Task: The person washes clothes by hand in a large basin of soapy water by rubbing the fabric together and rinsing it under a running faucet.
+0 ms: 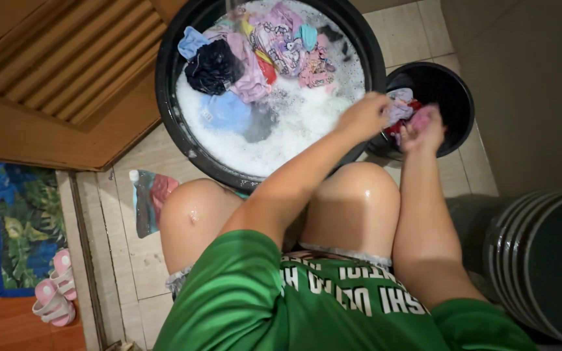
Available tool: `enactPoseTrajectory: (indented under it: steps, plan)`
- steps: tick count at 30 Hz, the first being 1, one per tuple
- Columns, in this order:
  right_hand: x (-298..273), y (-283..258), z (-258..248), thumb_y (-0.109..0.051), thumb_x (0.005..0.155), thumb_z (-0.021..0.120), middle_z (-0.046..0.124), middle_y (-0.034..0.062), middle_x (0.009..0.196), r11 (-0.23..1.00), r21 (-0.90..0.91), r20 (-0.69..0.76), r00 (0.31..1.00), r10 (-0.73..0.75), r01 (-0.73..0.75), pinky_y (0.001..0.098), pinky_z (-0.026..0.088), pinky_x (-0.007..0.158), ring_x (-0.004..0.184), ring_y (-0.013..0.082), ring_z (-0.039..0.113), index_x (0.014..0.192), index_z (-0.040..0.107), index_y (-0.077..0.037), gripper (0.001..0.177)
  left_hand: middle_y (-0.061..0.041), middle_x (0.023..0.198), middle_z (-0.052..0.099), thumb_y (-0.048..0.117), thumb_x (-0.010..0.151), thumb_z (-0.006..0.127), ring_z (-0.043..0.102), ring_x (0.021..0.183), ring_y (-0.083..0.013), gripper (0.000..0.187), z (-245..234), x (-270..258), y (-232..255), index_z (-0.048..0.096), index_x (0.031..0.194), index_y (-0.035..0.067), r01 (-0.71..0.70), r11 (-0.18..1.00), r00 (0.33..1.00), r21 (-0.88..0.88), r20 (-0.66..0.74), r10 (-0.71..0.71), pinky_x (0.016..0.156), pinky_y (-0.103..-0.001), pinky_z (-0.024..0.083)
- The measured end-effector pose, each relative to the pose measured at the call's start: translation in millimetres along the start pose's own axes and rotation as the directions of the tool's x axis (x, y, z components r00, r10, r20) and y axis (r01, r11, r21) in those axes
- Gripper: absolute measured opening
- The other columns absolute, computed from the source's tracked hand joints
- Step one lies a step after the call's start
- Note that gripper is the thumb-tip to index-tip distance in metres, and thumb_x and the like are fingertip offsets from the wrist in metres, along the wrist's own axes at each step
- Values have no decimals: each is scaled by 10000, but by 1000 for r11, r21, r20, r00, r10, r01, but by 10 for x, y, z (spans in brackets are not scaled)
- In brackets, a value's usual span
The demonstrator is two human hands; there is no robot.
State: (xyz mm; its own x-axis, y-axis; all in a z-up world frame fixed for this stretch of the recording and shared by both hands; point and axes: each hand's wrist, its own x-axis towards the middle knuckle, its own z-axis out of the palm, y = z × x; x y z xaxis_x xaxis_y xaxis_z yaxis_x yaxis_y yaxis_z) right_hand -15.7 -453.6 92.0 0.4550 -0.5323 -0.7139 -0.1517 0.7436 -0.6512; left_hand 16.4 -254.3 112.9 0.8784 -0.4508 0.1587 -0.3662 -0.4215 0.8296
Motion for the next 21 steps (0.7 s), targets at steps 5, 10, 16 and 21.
enactPoseTrajectory:
  steps: [5,10,16,21]
  plan:
    - [-283,360,679,-121,903,711,688,73,995,534,-456,805,585,-93,712,286,524,710,841,133,653,1109,695,-118,206,-91,1471,525,381,803,745,504,1333,-312,636,-757,-593,-846,573,1414,405,236,733,822,638,270,-500,1038,-510,450]
    - [-818,1113,1394,-431,769,825,700,121,1145,-467,-296,477,553,684,833,422,526,804,948,302,663,1297,642,-156,622,-78,1363,623,227,798,741,592,1268,-287,623,-1209,-885,-1550,581,1391,330,258,569,614,781,323,-720,1029,-521,477]
    - [-1165,2504,1387,-332,764,775,726,144,1072,-476,-127,445,479,757,870,437,543,809,918,301,690,1201,691,-121,492,-100,1207,667,217,768,747,635,1118,-281,481,-1783,-1046,-1953,650,1238,243,354,533,534,768,302,-790,947,-470,506]
    - [-1342,3100,1284,-249,760,733,747,164,1011,-397,-139,561,402,723,907,449,558,813,893,300,712,1122,731,-92,395,-119,1076,704,209,744,752,671,992,-275,373,-2078,-1178,-1872,706,1112,170,352,550,528,757,325,-785,878,-428,529]
